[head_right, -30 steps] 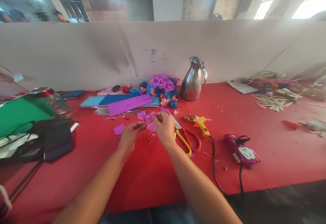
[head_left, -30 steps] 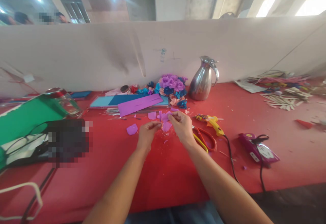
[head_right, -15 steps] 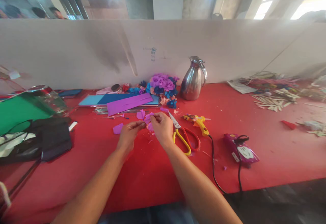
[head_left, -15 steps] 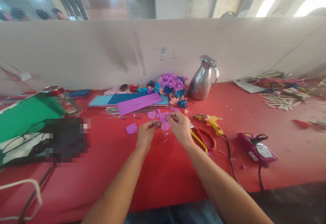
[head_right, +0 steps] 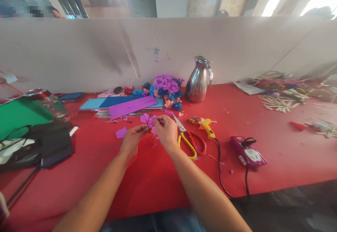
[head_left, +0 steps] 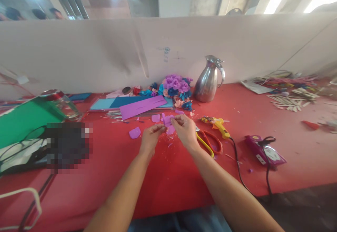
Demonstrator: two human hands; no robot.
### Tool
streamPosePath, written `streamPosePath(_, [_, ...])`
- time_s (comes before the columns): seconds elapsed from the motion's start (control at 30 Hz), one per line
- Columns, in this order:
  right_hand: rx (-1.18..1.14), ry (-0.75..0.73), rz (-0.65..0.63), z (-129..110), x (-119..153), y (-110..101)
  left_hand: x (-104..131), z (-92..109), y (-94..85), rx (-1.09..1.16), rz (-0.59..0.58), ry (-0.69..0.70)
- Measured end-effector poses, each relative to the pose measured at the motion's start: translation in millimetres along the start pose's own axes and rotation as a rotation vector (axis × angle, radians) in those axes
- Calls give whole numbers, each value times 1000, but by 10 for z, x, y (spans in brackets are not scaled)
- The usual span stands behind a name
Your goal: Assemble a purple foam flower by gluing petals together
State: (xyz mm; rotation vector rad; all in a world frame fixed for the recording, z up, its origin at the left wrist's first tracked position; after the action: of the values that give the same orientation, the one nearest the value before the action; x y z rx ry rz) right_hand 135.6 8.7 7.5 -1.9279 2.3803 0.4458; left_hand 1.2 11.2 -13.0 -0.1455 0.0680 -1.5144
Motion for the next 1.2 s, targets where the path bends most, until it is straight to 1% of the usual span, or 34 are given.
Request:
streamPosePath(0.2, [42, 7, 3, 9, -1, -6, 0, 6, 3, -10, 9, -12])
streamPosePath(0.4, [38, -5, 9, 28, -7, 0, 2, -7, 4, -53, 17, 4])
streamPosePath(0.67, [25, 6, -15, 59, -14, -2, 13, -15, 3, -70, 20, 13])
streamPosePath(0.83, [21, -6, -35, 14, 5, 5, -1, -28, 5, -68, 24, 16])
streamPosePath(1.0, [-66, 10, -74, -43, 32, 14, -16, -40, 2, -75, 29, 19])
streamPosePath(1.1, [-131, 35, -93, -7, 25, 11, -17, -40, -5, -84, 28, 42])
streamPosePath(1.2, [-147, 62, -108, 48, 11, 17, -13, -35, -12, -79, 31, 52])
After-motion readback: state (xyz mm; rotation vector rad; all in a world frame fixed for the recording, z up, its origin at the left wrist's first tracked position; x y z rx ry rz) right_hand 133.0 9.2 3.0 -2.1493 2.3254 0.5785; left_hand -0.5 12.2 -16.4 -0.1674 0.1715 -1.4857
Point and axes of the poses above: each hand's wrist, its own x-axis away from the middle knuckle, its own y-axis out of the palm, z = x × y, the point moved 1 cm from there along -x, towards the middle knuckle, and after that the axes turned 15 degrees about -x, right-handed, at the moved point
